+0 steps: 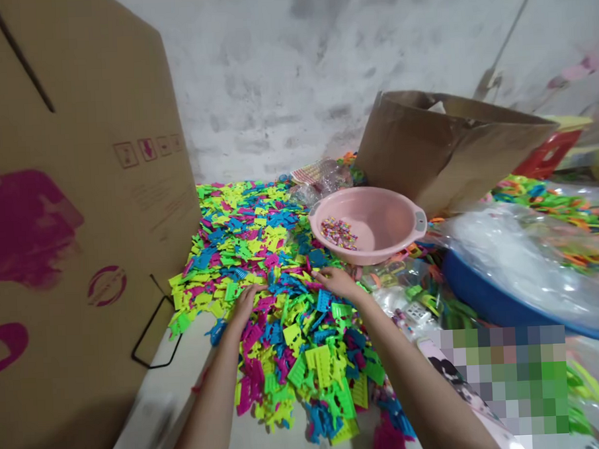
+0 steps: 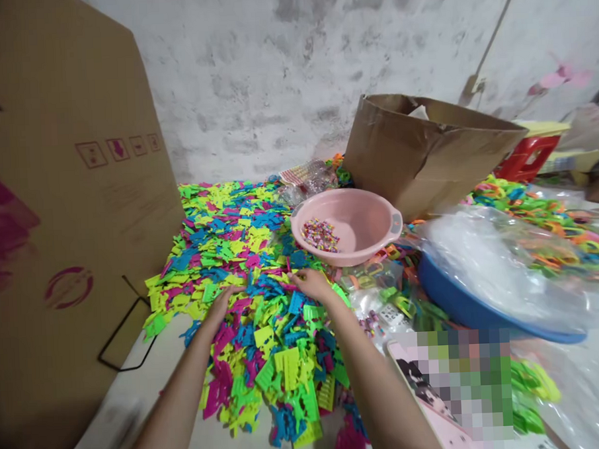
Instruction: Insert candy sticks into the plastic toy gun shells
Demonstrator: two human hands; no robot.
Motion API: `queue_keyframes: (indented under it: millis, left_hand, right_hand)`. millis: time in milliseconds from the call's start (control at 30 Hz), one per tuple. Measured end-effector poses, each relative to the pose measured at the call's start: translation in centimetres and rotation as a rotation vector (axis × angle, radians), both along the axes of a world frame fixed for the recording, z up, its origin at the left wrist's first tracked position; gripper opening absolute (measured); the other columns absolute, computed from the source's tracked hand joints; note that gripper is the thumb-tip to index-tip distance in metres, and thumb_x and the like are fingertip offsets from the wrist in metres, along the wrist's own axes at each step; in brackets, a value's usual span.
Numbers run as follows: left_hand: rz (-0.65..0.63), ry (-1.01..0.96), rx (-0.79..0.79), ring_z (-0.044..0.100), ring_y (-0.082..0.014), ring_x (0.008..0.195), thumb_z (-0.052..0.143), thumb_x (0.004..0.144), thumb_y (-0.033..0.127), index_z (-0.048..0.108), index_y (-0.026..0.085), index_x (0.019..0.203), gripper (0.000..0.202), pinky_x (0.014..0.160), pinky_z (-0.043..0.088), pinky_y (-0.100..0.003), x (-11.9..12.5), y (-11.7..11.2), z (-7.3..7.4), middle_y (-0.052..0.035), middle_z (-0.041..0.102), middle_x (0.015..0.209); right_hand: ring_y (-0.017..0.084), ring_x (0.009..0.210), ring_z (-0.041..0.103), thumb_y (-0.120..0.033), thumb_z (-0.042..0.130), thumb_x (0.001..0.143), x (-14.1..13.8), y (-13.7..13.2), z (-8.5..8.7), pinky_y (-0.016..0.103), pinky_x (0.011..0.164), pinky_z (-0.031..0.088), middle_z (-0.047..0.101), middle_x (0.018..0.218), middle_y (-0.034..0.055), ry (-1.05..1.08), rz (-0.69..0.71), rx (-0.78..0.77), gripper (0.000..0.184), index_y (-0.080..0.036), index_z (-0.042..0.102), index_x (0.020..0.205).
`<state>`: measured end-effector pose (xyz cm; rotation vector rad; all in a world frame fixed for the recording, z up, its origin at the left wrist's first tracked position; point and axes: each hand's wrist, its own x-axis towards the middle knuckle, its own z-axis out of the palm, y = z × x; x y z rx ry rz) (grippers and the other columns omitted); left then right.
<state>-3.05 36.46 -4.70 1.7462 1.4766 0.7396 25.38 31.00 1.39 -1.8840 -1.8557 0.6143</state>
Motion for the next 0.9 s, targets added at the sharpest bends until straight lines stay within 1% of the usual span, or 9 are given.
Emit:
queue_keyframes:
  millis: [167, 267, 367, 467, 600, 667, 767, 833, 900]
  left_hand:
    - [0.007, -0.025, 0.025, 0.06, -0.0289, 0.124, 0.024, 0.094, 0.052, 0.075, 0.023, 0.1, 0.059, 0.112, 0.041, -0.045, 0.2, -1.2, -0.3, -0.0065, 0.073, 0.12]
    - [0.004, -0.026, 0.07, 0.064, -0.025, 0.118, 0.033, 0.094, 0.047, 0.074, 0.023, 0.099, 0.048, 0.107, 0.047, -0.043, 0.3, -1.9, -0.6, -0.0079, 0.073, 0.12]
    - [0.049, 0.009, 0.156, 0.064, -0.0227, 0.118, 0.041, 0.092, 0.04, 0.074, 0.024, 0.1, 0.037, 0.104, 0.051, -0.04, -0.5, -2.5, -0.6, -0.0058, 0.073, 0.122]
    - [0.207, 0.104, 0.271, 0.054, -0.0252, 0.13, 0.046, 0.089, 0.03, 0.072, 0.021, 0.106, 0.032, 0.112, 0.043, -0.043, -2.8, -2.3, 0.2, -0.0082, 0.066, 0.132]
    - [0.433, 0.276, 0.358, 0.025, -0.0325, 0.149, 0.052, 0.086, 0.02, 0.067, 0.018, 0.121, 0.039, 0.123, 0.017, -0.053, -6.5, 0.5, 2.6, -0.0117, 0.046, 0.152]
    - [0.472, 0.348, 0.344, 0.018, -0.0371, 0.15, 0.059, 0.083, 0.021, 0.064, 0.019, 0.127, 0.045, 0.123, 0.012, -0.057, -7.7, 2.7, 3.9, -0.0111, 0.04, 0.157]
    - [0.488, 0.418, 0.282, 0.016, -0.0443, 0.149, 0.063, 0.083, 0.027, 0.058, 0.018, 0.135, 0.053, 0.118, 0.016, -0.064, -8.2, 6.2, 5.4, -0.0156, 0.035, 0.159]
    - [0.445, 0.442, 0.235, 0.021, -0.0444, 0.147, 0.064, 0.085, 0.032, 0.056, 0.018, 0.136, 0.054, 0.115, 0.021, -0.066, -7.6, 8.0, 5.7, -0.0172, 0.039, 0.156]
    - [0.354, 0.454, 0.199, 0.029, -0.0399, 0.145, 0.065, 0.086, 0.036, 0.057, 0.019, 0.134, 0.051, 0.115, 0.023, -0.065, -6.5, 9.0, 5.5, -0.0148, 0.045, 0.151]
  right_hand:
    - [0.024, 0.099, 0.068, -0.051, 0.048, 0.096, -1.5, -1.4, 0.5, 0.031, 0.086, 0.049, 0.075, 0.107, 0.0061, 0.063, 0.128, -0.012, 0.041, -0.02, 0.075, 0.099]
    - [0.024, 0.091, 0.068, -0.055, 0.048, 0.094, -1.9, -2.4, 0.5, 0.032, 0.082, 0.05, 0.076, 0.097, 0.0071, 0.094, 0.2, -0.008, 0.045, -0.018, 0.075, 0.092]
    - [0.023, 0.078, 0.068, -0.065, 0.042, 0.092, -1.4, -3.0, 0.7, 0.032, 0.074, 0.051, 0.074, 0.083, 0.006, 0.147, 0.273, -0.003, 0.057, -0.017, 0.073, 0.085]
    - [0.026, 0.083, 0.069, -0.074, 0.037, 0.088, -0.5, -3.4, 1.3, 0.036, 0.078, 0.054, 0.074, 0.087, 0.008, 0.204, 0.26, 0.044, 0.067, -0.017, 0.072, 0.089]
    - [0.031, 0.101, 0.068, -0.073, 0.037, 0.089, 0.0, -6.1, 1.5, 0.045, 0.093, 0.052, 0.074, 0.105, 0.0128, 0.248, 0.165, 0.148, 0.066, -0.018, 0.072, 0.097]
    - [0.03, 0.1, 0.069, -0.066, 0.042, 0.091, -0.1, -9.3, 0.5, 0.044, 0.092, 0.054, 0.075, 0.105, 0.0124, 0.276, 0.094, 0.241, 0.056, -0.02, 0.073, 0.096]
    - [0.03, 0.092, 0.071, -0.056, 0.051, 0.091, -0.5, -15.3, -2.6, 0.042, 0.084, 0.059, 0.076, 0.095, 0.011, 0.319, 0.016, 0.395, 0.04, -0.024, 0.075, 0.09]
    - [0.03, 0.092, 0.072, -0.051, 0.055, 0.09, -0.7, -18.6, -4.9, 0.045, 0.083, 0.061, 0.076, 0.094, 0.0082, 0.356, 0.075, 0.331, 0.029, -0.031, 0.076, 0.092]
    - [0.032, 0.087, 0.073, -0.052, 0.06, 0.084, -0.9, -20.3, -6.6, 0.046, 0.073, 0.063, 0.075, 0.085, 0.0055, 0.388, 0.169, 0.225, 0.022, -0.039, 0.077, 0.09]
